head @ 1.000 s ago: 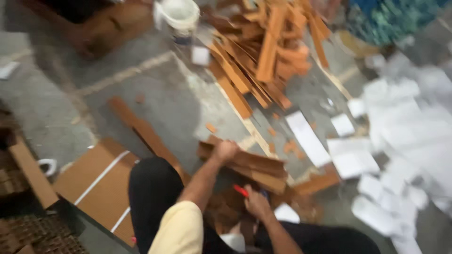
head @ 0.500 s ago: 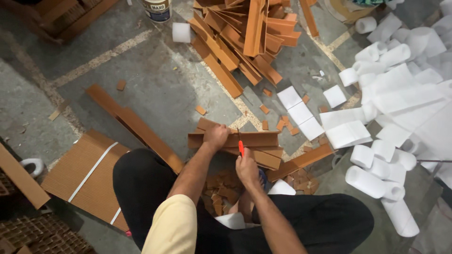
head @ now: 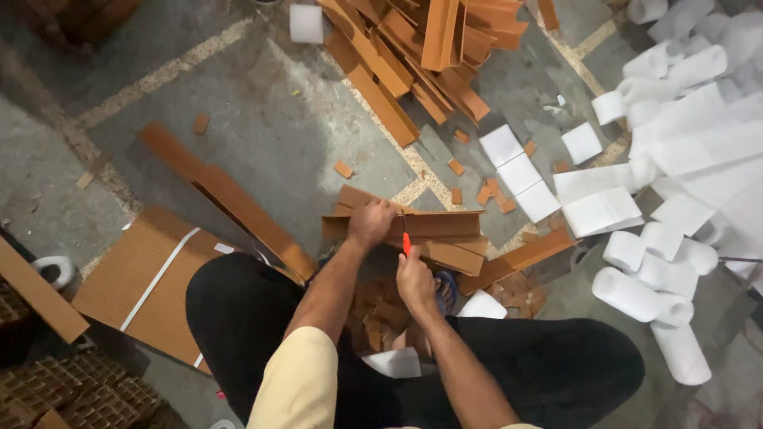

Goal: The person sits on the floor and uses a red utility knife to cut long strips of brown corrugated cardboard. They repeatedly pick up pieces, cut them into smaller sections, and place the cut pieces into a growing pile nearby.

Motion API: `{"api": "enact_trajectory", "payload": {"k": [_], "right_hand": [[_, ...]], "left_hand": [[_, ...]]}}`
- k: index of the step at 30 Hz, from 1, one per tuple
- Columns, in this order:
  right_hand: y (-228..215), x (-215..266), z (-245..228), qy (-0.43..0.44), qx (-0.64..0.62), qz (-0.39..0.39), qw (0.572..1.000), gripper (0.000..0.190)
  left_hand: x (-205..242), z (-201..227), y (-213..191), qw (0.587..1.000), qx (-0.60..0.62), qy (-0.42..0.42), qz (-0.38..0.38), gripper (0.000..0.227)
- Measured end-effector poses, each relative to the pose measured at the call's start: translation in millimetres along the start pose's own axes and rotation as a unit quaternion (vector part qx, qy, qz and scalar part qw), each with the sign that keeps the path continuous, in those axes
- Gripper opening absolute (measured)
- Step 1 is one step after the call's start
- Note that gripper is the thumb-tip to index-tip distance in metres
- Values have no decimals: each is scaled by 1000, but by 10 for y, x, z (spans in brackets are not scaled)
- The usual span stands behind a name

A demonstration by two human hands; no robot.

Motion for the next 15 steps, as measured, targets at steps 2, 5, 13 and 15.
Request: {"api": "enact_trajectory", "payload": {"k": [2,5,13,15], "right_hand": [[42,-138,14,4,1,-3,1000,32],[171,-376,129,6,2,-16,1000,29],[518,-943,412,38,41,-52,997,31],[431,-942,357,25,95,-78,992,34]], "left_hand": [[12,11,-49,998,-31,34,32,19],[40,40,-38,990,-98,75,63,23],[10,12,-10,988,-19,70,133,25],[48,-22,-15,984,43,61,160,20]]}}
Point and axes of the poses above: each hand's wrist, its own x-axis away from the middle knuckle, its own y-axis out of the palm, z = x × y, the point moved 4 cm from there along -x, towards the middle knuckle, and after that the axes turned 11 degrees about -x, right-handed, at the moved point
